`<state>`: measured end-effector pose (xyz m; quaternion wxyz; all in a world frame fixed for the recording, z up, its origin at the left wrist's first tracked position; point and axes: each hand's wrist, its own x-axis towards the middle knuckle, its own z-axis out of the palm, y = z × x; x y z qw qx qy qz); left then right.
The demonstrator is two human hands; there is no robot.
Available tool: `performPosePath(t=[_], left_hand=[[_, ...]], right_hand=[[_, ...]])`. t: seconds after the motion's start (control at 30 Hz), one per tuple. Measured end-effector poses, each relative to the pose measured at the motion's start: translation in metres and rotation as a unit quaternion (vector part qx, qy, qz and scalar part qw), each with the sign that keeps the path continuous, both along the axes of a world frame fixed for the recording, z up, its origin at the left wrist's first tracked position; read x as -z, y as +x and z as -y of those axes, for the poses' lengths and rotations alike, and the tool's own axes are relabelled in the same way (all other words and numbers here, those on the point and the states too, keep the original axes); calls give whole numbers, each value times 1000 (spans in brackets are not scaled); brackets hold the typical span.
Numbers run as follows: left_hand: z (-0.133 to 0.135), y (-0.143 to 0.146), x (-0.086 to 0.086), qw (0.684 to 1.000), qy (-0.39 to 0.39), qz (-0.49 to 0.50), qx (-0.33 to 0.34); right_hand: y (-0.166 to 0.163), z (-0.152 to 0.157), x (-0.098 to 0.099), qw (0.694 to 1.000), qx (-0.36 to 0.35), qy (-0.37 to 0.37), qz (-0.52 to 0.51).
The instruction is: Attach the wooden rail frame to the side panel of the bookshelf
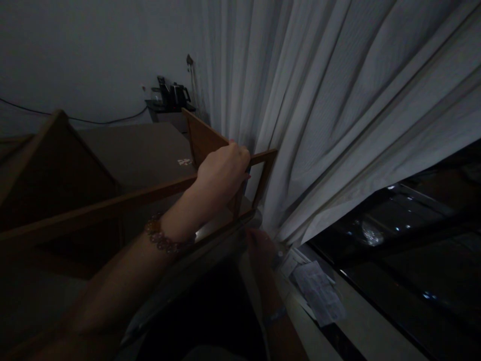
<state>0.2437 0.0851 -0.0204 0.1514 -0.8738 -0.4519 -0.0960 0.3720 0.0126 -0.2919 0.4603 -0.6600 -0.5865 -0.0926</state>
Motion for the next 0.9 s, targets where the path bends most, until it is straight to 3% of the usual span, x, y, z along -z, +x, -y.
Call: performPosePath(t=[0.4, 0.6, 0.9], left_hand=[[5, 7, -1, 999, 0, -5, -36], [6, 9, -2, 998, 6, -33, -46], [6, 11, -1, 997, 6, -38, -61]], right_hand=[[-6, 4, -4, 975, -1, -158, -155], [-8, 3, -3, 973, 16, -147, -176], [-6, 3, -5, 991, 14, -100, -86]])
